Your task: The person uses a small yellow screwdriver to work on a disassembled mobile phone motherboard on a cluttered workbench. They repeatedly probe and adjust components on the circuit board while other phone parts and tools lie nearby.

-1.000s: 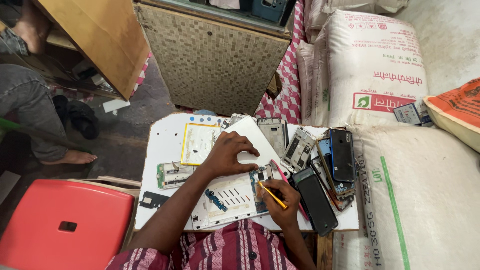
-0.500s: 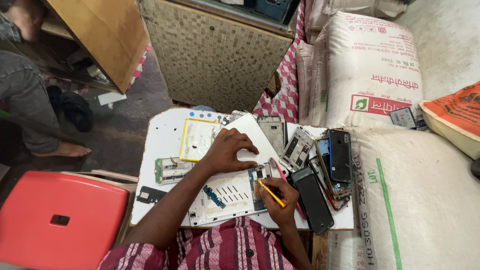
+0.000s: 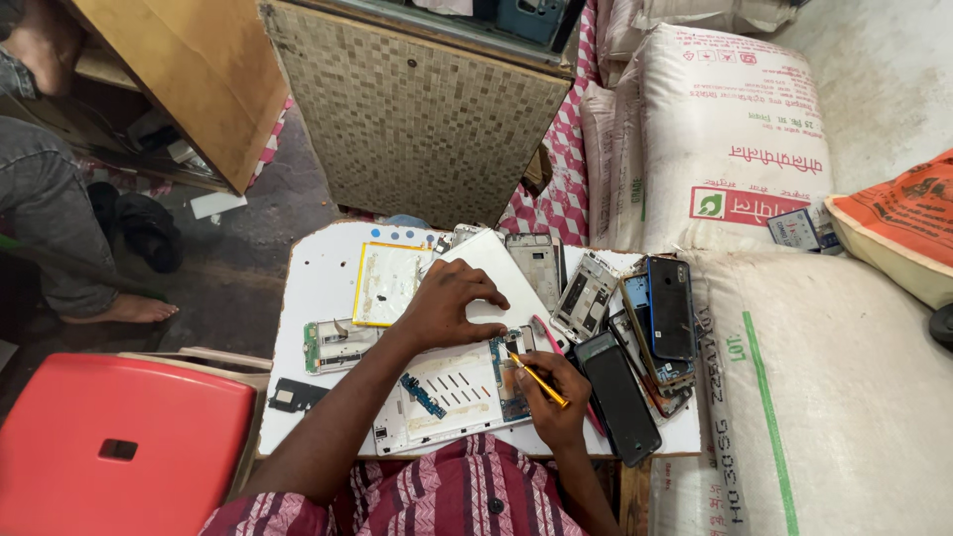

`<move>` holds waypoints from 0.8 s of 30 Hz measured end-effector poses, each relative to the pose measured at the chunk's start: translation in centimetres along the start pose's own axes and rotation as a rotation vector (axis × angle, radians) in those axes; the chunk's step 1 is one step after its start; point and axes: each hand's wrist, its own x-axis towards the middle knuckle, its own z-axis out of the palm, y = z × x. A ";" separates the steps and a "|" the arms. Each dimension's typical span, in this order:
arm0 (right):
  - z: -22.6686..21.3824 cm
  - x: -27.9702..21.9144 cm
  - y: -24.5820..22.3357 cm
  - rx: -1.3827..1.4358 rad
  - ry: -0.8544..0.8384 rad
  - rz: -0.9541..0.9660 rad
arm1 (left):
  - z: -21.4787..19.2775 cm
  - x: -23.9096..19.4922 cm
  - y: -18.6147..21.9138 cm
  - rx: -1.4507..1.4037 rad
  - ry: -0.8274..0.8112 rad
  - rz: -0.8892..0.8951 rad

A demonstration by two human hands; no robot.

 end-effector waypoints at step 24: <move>0.0 0.0 -0.1 -0.042 0.007 -0.023 | 0.1 0.0 -0.2 -0.011 -0.026 -0.025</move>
